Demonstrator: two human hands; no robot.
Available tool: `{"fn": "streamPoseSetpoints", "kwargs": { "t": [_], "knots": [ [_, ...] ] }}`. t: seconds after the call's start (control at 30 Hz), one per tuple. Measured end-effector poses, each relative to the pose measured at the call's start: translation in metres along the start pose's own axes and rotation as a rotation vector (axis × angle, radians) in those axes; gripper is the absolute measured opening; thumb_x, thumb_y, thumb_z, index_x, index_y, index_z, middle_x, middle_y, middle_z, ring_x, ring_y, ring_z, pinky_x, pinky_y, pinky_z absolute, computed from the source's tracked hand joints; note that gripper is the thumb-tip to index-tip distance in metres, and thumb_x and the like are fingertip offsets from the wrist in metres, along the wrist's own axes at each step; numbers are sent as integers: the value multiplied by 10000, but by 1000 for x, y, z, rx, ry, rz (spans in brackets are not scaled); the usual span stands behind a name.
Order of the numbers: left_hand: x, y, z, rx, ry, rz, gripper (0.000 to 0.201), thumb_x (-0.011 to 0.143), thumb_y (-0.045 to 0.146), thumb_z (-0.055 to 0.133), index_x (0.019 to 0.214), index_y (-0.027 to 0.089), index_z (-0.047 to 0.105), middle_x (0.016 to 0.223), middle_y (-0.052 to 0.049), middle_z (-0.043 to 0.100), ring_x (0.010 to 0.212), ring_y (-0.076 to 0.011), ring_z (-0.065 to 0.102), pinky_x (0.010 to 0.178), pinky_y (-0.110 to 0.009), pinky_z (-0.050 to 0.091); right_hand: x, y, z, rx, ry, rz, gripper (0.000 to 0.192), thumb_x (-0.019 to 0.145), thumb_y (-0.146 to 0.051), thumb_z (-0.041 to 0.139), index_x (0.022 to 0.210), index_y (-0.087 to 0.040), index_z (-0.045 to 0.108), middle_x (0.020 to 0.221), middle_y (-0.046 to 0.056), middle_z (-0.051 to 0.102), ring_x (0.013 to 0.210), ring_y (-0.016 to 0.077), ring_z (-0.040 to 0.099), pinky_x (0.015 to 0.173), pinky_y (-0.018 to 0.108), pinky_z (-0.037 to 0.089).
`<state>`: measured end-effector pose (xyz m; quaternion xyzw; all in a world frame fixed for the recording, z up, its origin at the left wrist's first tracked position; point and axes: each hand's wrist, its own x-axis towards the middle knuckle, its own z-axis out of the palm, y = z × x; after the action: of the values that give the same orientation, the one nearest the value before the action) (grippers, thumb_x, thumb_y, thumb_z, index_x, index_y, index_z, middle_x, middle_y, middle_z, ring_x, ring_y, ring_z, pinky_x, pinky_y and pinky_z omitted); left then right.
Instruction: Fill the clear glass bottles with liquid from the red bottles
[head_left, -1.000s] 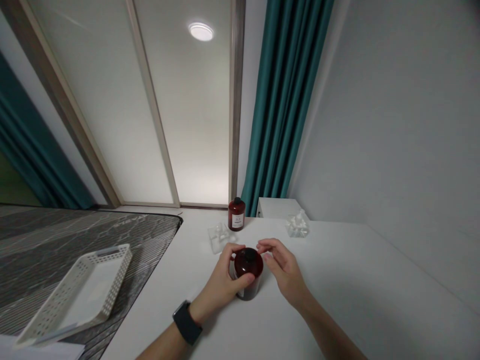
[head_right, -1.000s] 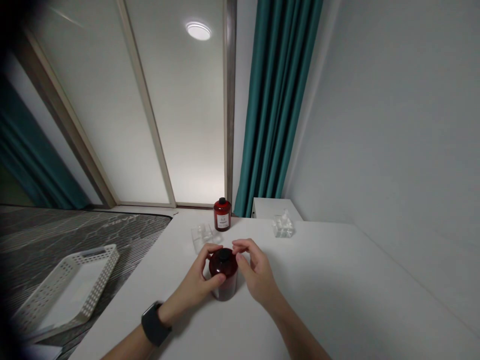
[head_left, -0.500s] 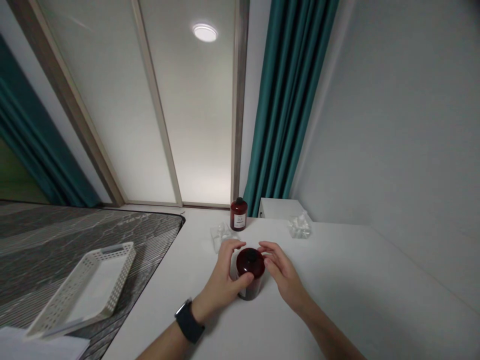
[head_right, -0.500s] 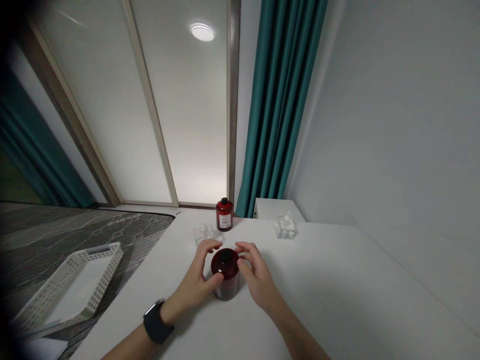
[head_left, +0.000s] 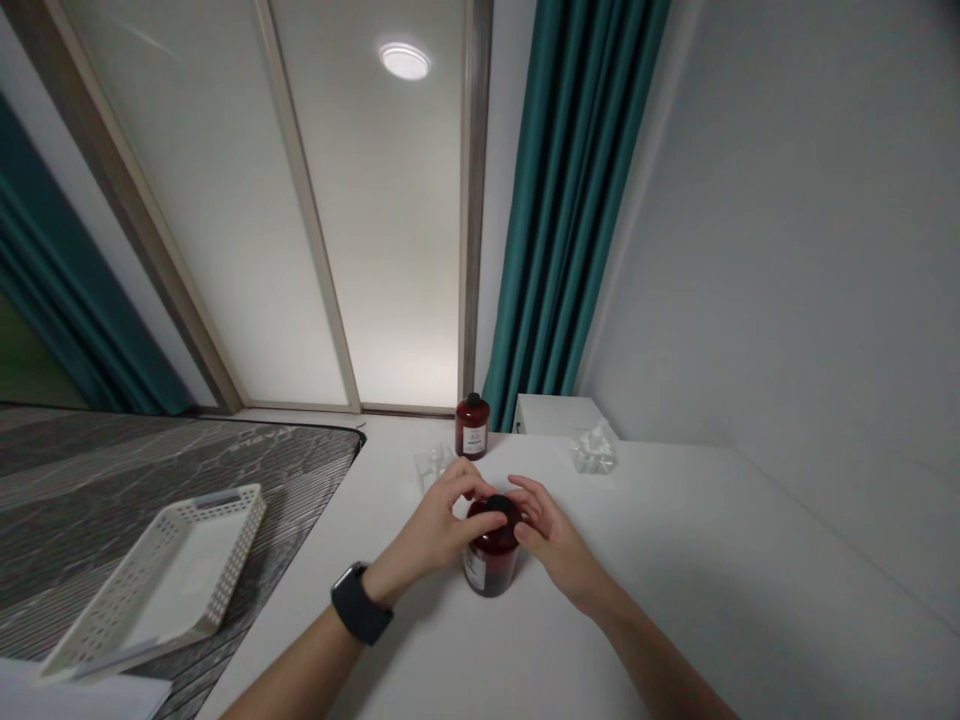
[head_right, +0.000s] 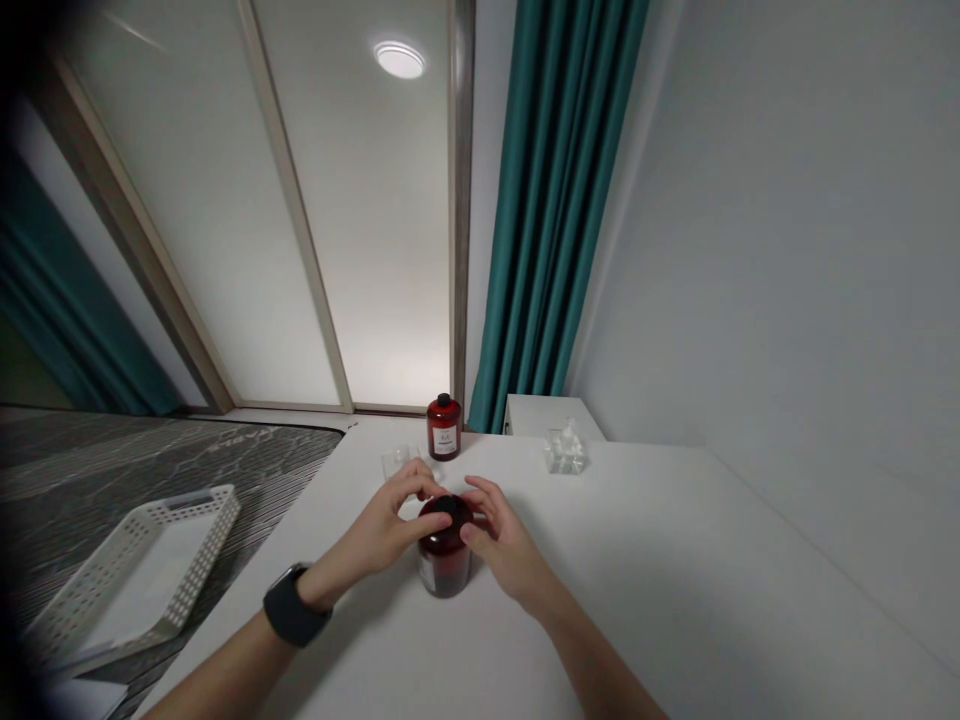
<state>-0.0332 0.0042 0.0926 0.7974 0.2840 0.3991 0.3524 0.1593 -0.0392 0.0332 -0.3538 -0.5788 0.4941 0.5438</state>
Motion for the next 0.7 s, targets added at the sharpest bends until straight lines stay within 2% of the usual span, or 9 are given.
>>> {"fn": "streamPoseSetpoints", "kwargs": {
  "t": [0.1,0.2,0.37,0.6,0.7],
  "knots": [
    [1,2,-3,10,-40,12,82,878,279,678,863,200,664,863,-13,541,837,-202,530,776,-320,422,-1,0,0,-15,1,-7,622,850,-604,675,1353,-295,478,1236,103,639,1186,272,624,1015,459,490],
    [0,5,0,81,-7,5,97,856,260,694,837,197,622,839,-4,543,815,-196,513,752,-309,398,-2,0,1,-17,-20,15,618,865,-612,652,1356,-283,472,1288,114,622,1225,275,601,1039,457,470],
    [2,7,6,164,34,-81,197,784,221,756,746,190,565,743,34,503,722,-171,460,689,-288,343,-2,0,2,40,-41,53,629,854,-610,674,1348,-280,467,1302,106,616,1252,268,575,1071,433,430],
    [1,5,7,125,37,-112,186,791,210,719,718,184,550,709,46,478,703,-161,458,696,-284,334,-3,7,6,130,-101,48,778,784,-588,766,1408,-294,405,1414,123,553,1264,281,564,1094,471,404],
    [1,2,4,77,-4,-99,184,801,223,706,718,185,547,713,48,469,708,-158,462,701,-280,342,-2,8,7,157,-109,62,802,775,-585,776,1420,-290,401,1437,128,541,1291,287,546,1112,483,385]
  ]
}}
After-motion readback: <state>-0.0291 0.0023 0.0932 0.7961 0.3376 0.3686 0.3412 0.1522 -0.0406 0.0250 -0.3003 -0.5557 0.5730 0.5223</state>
